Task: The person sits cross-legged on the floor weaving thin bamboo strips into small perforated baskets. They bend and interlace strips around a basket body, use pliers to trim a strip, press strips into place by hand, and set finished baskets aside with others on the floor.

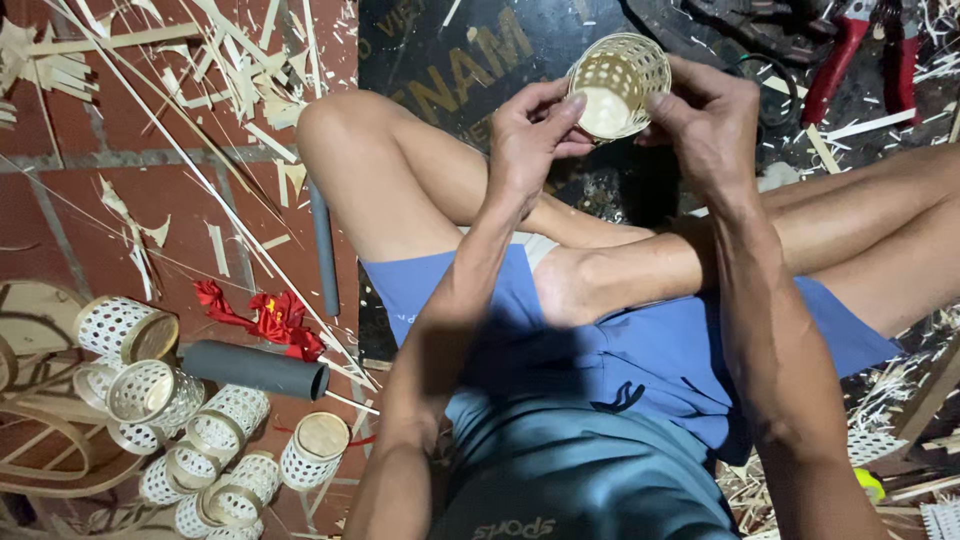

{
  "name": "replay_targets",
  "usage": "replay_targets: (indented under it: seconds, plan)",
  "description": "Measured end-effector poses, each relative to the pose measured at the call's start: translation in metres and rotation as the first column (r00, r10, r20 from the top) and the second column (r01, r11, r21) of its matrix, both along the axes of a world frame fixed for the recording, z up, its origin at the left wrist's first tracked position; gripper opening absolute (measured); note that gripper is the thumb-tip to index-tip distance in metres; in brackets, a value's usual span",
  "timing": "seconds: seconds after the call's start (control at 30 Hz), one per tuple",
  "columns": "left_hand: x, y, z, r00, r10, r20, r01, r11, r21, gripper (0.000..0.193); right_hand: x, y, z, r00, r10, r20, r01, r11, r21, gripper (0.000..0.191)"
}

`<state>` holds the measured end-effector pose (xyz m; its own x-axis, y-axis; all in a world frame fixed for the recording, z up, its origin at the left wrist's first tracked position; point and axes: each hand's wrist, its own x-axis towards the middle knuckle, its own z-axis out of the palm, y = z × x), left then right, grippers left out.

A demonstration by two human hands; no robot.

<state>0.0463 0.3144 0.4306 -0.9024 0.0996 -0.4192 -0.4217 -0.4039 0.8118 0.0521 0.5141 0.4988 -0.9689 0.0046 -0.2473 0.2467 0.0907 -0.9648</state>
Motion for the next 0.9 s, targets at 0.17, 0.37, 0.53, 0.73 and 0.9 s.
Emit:
replay_targets:
  seconds: [0.17, 0.37, 0.53, 0.73, 0.9]
  plan:
    - [0.005, 0.01, -0.001, 0.999, 0.017, -0.043, -0.018, 0.999, -0.041, 0.038, -0.001, 0.003, 0.0, 1.0, -0.015, -0.014, 0.015, 1.0, -0.016, 0.037]
    - [0.01, -0.001, 0.003, 0.991, -0.062, -0.116, 0.069, 0.996, 0.056, 0.061, 0.008, 0.008, -0.002, 0.998, 0.026, 0.049, -0.021, 0.995, -0.1, 0.049]
    - [0.011, -0.005, 0.003, 0.952, -0.191, -0.239, 0.182, 0.981, -0.063, 0.077, 0.01, 0.01, 0.003, 0.998, 0.068, 0.017, -0.067, 0.996, -0.061, 0.055]
    - [0.008, -0.005, 0.008, 0.968, -0.17, -0.185, 0.166, 0.985, -0.036, 0.074, 0.008, 0.013, 0.001, 0.997, 0.066, 0.04, -0.063, 0.996, -0.07, 0.051]
    - [0.005, -0.006, 0.012, 0.994, -0.112, -0.007, 0.112, 0.992, 0.05, 0.058, 0.007, 0.018, -0.006, 0.999, -0.014, 0.051, 0.02, 0.991, -0.129, 0.046]
